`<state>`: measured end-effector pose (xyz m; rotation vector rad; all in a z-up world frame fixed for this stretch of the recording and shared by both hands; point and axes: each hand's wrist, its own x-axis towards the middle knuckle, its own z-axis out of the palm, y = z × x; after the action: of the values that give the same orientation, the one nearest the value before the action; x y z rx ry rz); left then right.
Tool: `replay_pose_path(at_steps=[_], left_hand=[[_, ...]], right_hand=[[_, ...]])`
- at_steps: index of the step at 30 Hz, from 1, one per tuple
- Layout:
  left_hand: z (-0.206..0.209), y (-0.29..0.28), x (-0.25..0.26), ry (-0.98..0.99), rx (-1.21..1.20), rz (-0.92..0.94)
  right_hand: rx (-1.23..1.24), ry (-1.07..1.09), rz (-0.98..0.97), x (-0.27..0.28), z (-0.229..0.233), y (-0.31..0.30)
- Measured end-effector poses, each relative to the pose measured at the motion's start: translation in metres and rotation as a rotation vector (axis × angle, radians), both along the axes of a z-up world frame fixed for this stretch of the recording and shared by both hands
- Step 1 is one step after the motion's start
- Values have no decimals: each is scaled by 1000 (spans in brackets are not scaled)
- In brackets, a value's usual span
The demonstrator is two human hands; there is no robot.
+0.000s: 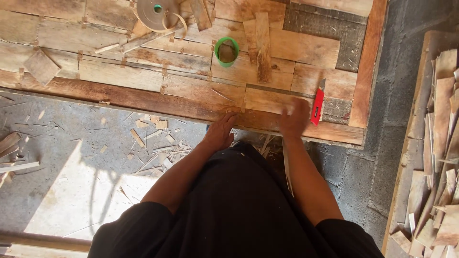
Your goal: Cutting and fitting thin wood veneer strips onto a wooden surface using a utility knife.
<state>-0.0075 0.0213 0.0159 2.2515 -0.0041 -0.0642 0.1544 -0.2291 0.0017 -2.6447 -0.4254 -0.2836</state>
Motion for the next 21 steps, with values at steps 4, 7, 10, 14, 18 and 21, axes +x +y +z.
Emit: replay_pose_path(at_steps=[4, 7, 10, 14, 18, 21], left_hand=[[-19, 8, 0, -62, -11, 5], [-25, 14, 4, -25, -47, 9], [-34, 24, 10, -138, -100, 65], [-14, 42, 18, 4, -289, 219], [-16, 59, 25, 104, -510, 364], [-42, 72, 33, 68, -555, 445]], right_hand=[[-300, 54, -281, 25, 4, -42], [-247, 256, -428, 31, 11, -56], [-159, 347, -475, 33, 13, -65], [-173, 371, -516, 46, -4, -77], [-228, 454, -580, 54, -3, -75], [-260, 427, -543, 56, -6, -78]])
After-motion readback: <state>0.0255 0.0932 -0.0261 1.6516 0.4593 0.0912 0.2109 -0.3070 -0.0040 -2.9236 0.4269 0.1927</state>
